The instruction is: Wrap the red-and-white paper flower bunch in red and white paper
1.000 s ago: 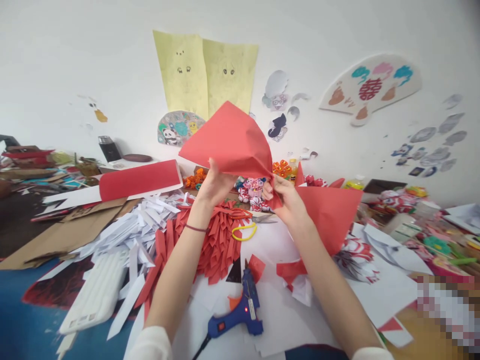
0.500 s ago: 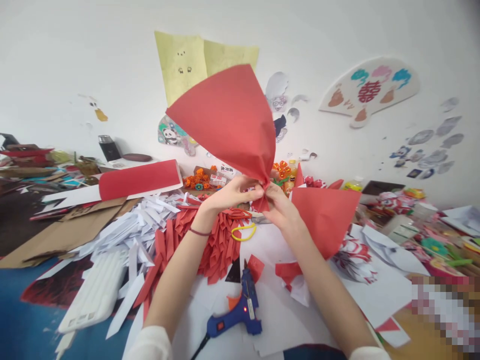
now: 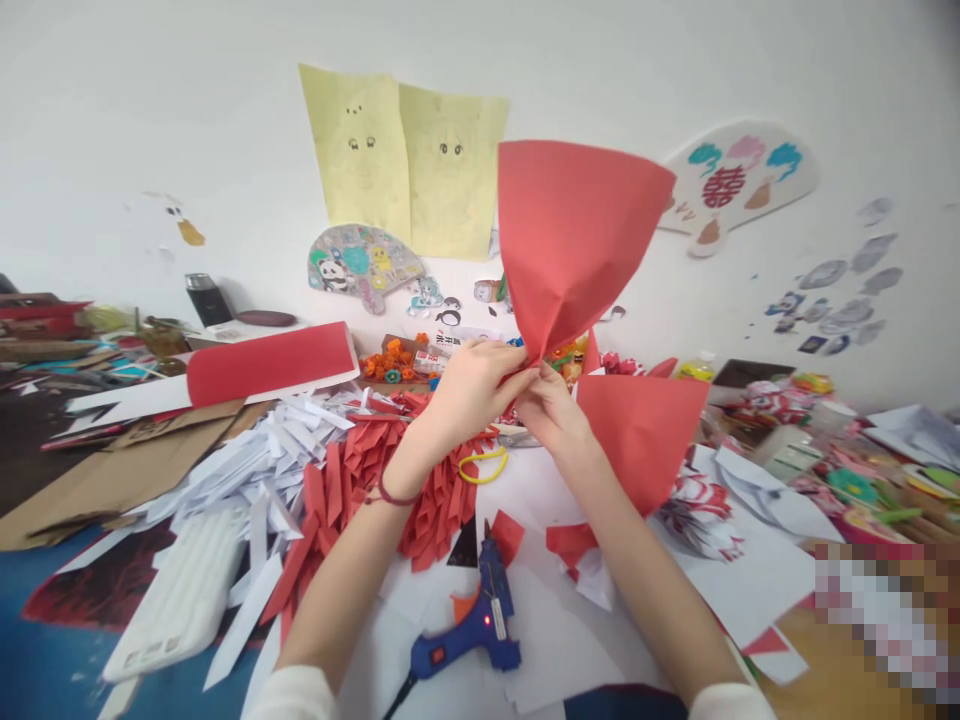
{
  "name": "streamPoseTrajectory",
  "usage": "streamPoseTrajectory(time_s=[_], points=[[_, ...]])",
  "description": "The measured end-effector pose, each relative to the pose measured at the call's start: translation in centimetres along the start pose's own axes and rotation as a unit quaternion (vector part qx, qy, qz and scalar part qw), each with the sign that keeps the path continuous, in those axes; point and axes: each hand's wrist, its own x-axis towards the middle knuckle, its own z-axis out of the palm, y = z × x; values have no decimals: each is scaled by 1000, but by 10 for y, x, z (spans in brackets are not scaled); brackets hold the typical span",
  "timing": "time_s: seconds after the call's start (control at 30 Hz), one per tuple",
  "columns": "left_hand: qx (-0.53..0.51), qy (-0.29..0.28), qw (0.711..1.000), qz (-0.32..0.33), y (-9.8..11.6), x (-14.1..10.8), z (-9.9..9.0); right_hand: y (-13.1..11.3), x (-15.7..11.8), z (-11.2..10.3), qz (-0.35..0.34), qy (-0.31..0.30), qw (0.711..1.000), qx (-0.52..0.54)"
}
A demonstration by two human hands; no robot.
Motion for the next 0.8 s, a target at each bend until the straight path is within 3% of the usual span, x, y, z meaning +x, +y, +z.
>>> streamPoseTrajectory(time_s=[0.2,0.4,0.6,0.8], points=[[130,70,989,4,5,-5,17,-8,-1,-4,-43,13,999,-20],[201,131,970,-29,-2,-8,30,-19,-13,3,-125,70,976,-164],[184,123,974,-43,-1,-9,32,-26,-27,19,-170,43,942,-286],[88,73,991,-63,7,-8,31,-28,-22,7,-224,75,880,-413]])
